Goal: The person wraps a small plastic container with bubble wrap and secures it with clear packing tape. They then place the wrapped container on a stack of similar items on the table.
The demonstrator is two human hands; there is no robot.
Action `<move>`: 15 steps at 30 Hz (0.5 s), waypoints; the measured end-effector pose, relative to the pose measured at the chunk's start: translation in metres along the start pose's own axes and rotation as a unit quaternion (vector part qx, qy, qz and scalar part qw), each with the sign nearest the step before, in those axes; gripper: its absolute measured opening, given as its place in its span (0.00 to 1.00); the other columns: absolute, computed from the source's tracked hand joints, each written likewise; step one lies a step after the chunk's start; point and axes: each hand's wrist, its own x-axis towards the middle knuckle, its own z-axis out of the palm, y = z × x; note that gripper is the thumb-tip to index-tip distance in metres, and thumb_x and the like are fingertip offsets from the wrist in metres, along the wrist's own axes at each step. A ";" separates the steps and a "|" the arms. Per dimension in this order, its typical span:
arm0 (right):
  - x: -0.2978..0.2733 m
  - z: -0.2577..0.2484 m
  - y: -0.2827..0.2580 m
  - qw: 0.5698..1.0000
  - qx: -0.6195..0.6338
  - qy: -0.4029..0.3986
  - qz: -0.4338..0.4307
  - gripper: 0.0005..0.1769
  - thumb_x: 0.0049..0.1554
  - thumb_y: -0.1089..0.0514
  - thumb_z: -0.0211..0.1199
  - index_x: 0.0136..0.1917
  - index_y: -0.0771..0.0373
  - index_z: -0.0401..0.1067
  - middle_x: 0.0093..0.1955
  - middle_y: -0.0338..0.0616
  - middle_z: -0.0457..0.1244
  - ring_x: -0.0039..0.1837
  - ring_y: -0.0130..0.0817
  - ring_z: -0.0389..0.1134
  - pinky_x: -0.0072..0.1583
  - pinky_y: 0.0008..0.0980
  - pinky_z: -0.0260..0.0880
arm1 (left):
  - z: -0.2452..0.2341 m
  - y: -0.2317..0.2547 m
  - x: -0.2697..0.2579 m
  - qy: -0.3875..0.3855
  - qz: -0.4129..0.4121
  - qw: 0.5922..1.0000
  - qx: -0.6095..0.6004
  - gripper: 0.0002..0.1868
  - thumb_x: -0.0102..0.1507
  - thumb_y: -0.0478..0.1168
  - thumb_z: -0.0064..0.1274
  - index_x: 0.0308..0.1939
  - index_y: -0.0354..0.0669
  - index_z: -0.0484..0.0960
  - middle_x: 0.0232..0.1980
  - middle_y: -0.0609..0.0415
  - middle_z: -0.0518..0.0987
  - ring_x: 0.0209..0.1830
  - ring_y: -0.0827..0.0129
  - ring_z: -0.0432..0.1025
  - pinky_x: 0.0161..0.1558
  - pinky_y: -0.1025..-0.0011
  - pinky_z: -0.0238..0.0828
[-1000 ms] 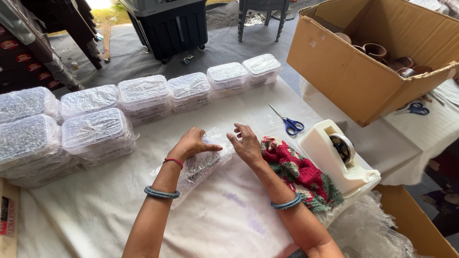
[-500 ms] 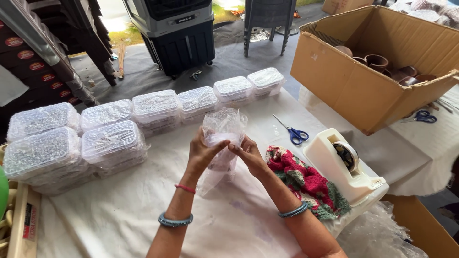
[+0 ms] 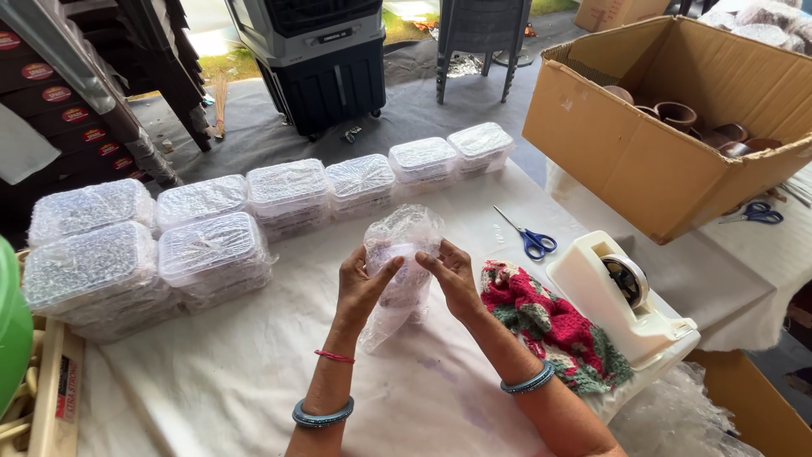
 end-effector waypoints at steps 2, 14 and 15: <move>0.003 0.013 -0.009 0.999 -0.010 0.032 0.001 0.18 0.59 0.57 0.67 0.60 0.67 0.74 0.53 0.40 0.70 0.54 0.25 0.70 0.57 0.29 0.72 | -0.002 0.000 0.000 0.029 0.002 0.999 0.020 0.22 0.60 0.42 0.67 0.55 0.36 0.81 0.45 0.53 0.86 0.43 0.76 0.80 0.42 0.75 0.81; 0.048 0.072 0.039 0.998 -0.008 0.062 -0.028 0.16 0.61 0.55 0.67 0.57 0.68 0.78 0.49 0.40 0.71 0.50 0.23 0.71 0.53 0.25 0.73 | -0.045 0.007 0.009 0.183 0.041 0.981 -0.057 0.19 0.58 0.35 0.67 0.53 0.37 0.83 0.47 0.55 0.86 0.43 0.76 0.78 0.47 0.76 0.78; 0.048 0.075 0.039 0.998 -0.007 0.061 -0.027 0.16 0.61 0.55 0.67 0.57 0.68 0.78 0.49 0.40 0.71 0.50 0.23 0.71 0.53 0.25 0.73 | -0.049 0.002 0.010 0.185 0.041 0.980 -0.056 0.19 0.58 0.35 0.67 0.53 0.37 0.83 0.47 0.55 0.86 0.43 0.76 0.78 0.47 0.76 0.78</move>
